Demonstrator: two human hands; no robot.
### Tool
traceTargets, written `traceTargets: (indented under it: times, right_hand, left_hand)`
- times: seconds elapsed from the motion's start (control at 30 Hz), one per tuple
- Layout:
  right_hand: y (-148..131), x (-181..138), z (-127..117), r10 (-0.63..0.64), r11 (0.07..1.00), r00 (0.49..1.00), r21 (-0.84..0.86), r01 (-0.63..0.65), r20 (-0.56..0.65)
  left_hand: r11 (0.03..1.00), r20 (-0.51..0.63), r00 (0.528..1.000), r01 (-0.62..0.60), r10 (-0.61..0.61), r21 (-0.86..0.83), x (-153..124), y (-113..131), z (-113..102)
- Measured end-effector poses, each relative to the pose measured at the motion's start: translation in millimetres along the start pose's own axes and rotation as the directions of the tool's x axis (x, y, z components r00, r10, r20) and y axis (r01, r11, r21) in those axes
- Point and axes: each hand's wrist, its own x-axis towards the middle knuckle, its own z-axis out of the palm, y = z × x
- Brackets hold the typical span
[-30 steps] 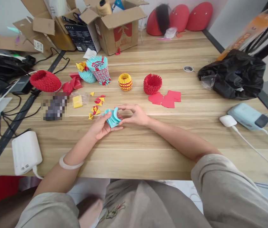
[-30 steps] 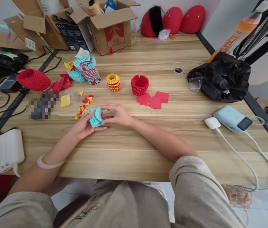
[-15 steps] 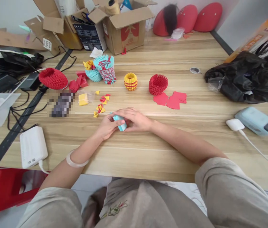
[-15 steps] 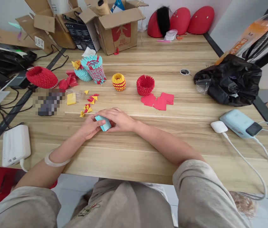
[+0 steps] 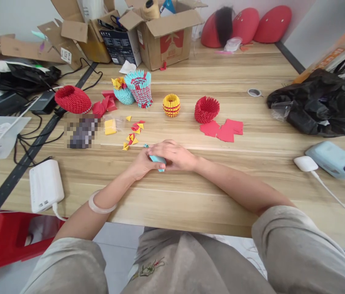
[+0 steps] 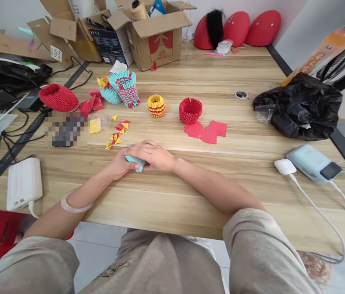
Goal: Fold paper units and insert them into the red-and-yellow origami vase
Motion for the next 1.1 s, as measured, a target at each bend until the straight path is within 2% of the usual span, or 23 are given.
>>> traceTargets:
  times: [0.17,0.27,0.33,0.47,0.53,0.7,0.83,0.93,1.0,1.1]
  right_hand:
    - [-2,1,1,0.021,0.997,1.000,-0.068,-0.020,0.020]
    - [-3,1,2,0.003,0.999,1.000,-0.053,-0.003,0.000]
    - [-3,1,1,0.015,0.999,1.000,-0.047,-0.016,-0.025]
    - [-3,0,-1,0.062,0.998,0.996,-0.027,-0.064,-0.066]
    - [-4,1,-1,0.058,0.998,0.997,-0.024,-0.059,-0.051]
    - [-5,2,2,0.022,0.999,0.999,-0.044,-0.024,-0.039]
    - [-7,4,0,0.027,0.999,0.997,-0.033,-0.030,-0.071]
    - [-2,7,-11,0.093,0.994,0.993,-0.059,-0.097,-0.075]
    - [6,8,-24,0.200,0.969,0.976,-0.128,-0.210,-0.081]
    - [24,9,-45,0.416,0.858,0.902,-0.278,-0.432,-0.116]
  left_hand:
    - [0.997,-0.006,0.999,-0.040,0.040,0.072,1,-1,3]
    - [0.991,0.070,0.994,-0.087,0.081,0.097,0,2,3]
    - [0.994,0.085,0.995,-0.062,0.055,0.088,0,2,1]
    - [0.995,-0.026,0.999,0.043,-0.041,0.091,0,-2,-4]
    - [0.996,-0.037,0.999,0.013,-0.009,0.089,1,-3,-3]
    - [0.992,0.032,0.994,-0.107,0.105,0.060,2,-3,6]
    - [0.992,-0.019,0.998,-0.050,0.052,0.117,1,-5,3]
    - [0.999,-0.077,0.997,0.032,-0.030,0.027,0,-6,-3]
    - [0.995,-0.116,0.991,0.061,-0.070,-0.085,1,-5,-7]
    - [0.984,-0.238,0.966,0.066,-0.105,-0.165,4,-2,-9]
